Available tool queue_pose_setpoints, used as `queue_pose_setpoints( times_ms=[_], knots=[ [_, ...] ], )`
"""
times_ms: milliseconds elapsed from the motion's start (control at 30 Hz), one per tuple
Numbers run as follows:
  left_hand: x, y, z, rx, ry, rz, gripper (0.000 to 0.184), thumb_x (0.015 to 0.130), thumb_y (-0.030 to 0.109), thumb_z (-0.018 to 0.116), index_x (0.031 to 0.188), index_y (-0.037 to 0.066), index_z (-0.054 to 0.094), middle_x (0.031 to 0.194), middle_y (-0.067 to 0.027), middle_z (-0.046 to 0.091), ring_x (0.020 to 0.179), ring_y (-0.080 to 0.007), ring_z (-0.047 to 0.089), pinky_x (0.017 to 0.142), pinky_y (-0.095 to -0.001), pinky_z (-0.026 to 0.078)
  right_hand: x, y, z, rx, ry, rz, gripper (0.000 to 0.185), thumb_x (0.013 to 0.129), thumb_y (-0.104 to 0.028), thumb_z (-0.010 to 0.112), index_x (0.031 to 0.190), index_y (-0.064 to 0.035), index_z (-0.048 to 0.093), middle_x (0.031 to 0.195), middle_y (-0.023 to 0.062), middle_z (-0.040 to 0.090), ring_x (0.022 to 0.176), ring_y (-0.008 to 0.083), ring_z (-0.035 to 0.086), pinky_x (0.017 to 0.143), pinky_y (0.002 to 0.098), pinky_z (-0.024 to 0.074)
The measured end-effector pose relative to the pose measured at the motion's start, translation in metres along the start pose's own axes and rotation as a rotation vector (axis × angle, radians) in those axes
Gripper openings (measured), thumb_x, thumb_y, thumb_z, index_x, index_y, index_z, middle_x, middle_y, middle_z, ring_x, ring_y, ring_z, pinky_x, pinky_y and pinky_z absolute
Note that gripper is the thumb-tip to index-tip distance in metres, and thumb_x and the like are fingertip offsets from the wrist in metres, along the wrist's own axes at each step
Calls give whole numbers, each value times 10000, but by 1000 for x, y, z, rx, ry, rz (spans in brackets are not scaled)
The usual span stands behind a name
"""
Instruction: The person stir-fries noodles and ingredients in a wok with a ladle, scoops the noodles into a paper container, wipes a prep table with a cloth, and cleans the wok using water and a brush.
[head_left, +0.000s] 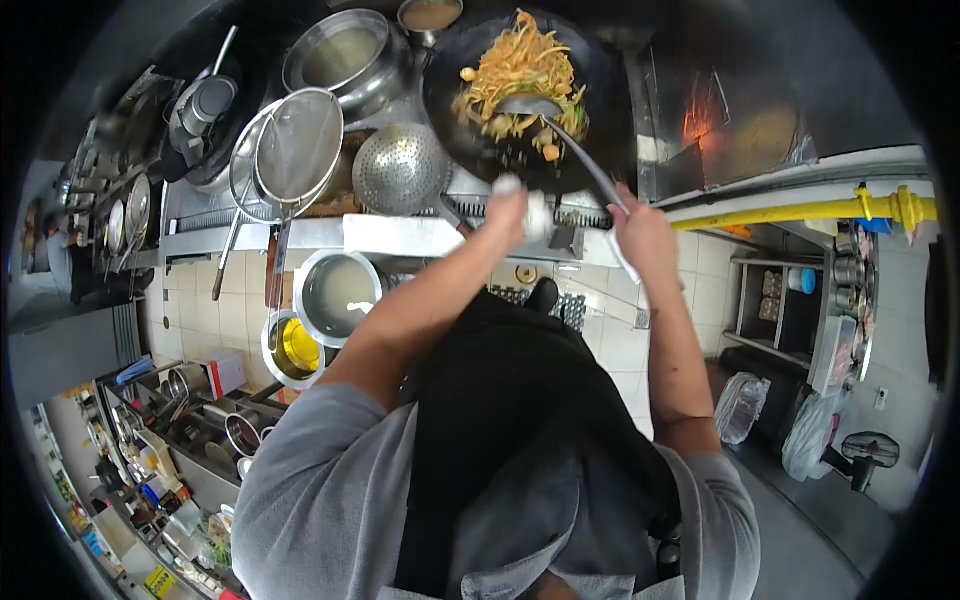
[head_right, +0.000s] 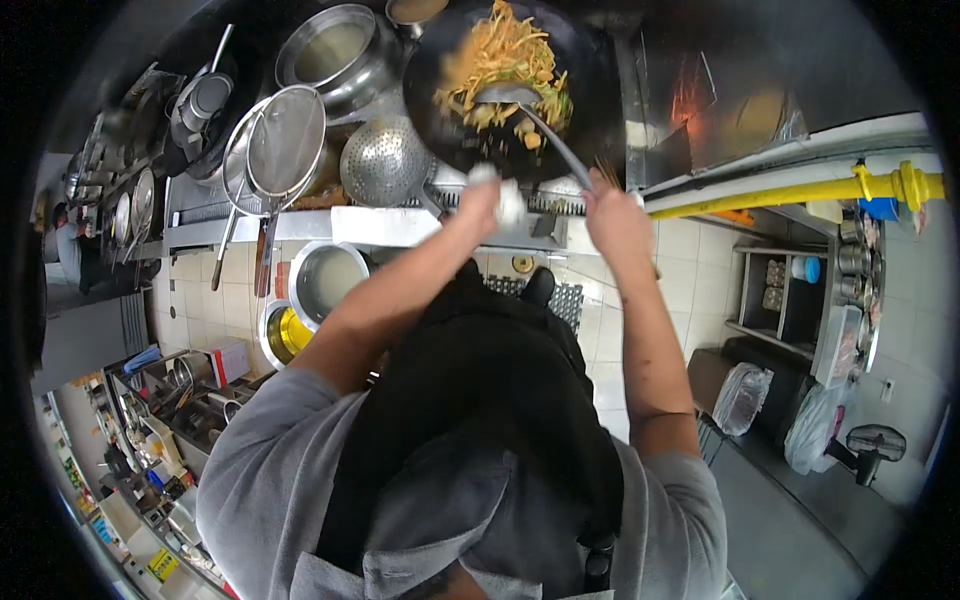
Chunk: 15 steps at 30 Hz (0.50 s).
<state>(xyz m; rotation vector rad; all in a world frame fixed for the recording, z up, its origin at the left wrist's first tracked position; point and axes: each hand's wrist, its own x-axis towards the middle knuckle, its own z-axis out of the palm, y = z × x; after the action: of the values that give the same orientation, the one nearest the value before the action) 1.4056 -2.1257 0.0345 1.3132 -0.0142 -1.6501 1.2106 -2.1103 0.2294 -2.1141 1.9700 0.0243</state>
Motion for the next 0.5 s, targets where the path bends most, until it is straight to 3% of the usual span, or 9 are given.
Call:
queue_pose_setpoints(
  times_ms=[100,133,200,233,267,333,400,467,500],
  knots=[
    [-4,42,32,-126,-22,-27,182,980,96,423,1069,1,550,917,-151,653,746,-313,682,664,-499,588,-18,6,-46,-68,-118,-81,354,962,-349,538,1266,-189,621,990,212,690,931,407,661,803,514,530],
    [-18,40,31,-222,-62,12,162,913,-32,411,993,-11,550,891,-174,627,754,-364,678,629,-554,577,-18,7,-60,-118,-168,-151,349,961,-342,537,1262,-185,621,1001,206,690,949,409,655,816,516,525],
    [-65,54,43,-243,-112,32,214,907,-51,383,1029,-13,556,899,-175,635,737,-347,683,635,-529,588,-12,1,-74,-173,-168,-146,338,964,-323,528,1249,-169,623,1012,205,687,978,413,643,836,518,517],
    [-54,47,40,-192,-101,20,211,986,68,412,1107,-15,563,938,-162,659,735,-308,682,603,-476,576,-5,-3,-74,-157,-210,-153,339,967,-324,523,1253,-170,622,1020,210,683,995,411,639,845,520,513],
    [-40,44,37,-198,-92,12,211,986,68,412,1107,-15,563,938,-162,659,735,-308,682,603,-476,576,0,-6,-72,-140,-263,-159,341,971,-324,518,1257,-171,620,1028,215,680,1011,410,635,854,522,509],
    [-8,45,31,-93,27,-27,213,919,47,482,1080,-50,584,938,-165,652,708,-314,671,583,-486,556,27,-3,-30,-90,-209,-182,344,975,-328,514,1272,-186,615,1048,209,680,1007,407,643,854,522,513],
    [5,33,19,-23,10,62,226,907,90,541,1050,-68,614,932,-162,653,741,-292,668,589,-461,540,47,-12,5,-36,-36,-81,352,976,-340,517,1283,-195,610,1003,215,689,940,408,667,822,518,530],
    [-14,-4,4,317,214,159,216,894,78,564,1033,-72,634,928,-162,655,776,-276,667,624,-431,547,39,-26,21,8,6,-5,361,973,-346,523,1290,-197,607,976,219,692,903,411,673,796,516,539],
    [-46,-9,-2,241,157,160,210,891,76,571,1026,-72,635,931,-161,656,780,-262,665,640,-417,547,36,-30,28,55,51,58,369,970,-353,529,1297,-199,605,948,223,695,866,415,679,769,514,548]
  ],
)
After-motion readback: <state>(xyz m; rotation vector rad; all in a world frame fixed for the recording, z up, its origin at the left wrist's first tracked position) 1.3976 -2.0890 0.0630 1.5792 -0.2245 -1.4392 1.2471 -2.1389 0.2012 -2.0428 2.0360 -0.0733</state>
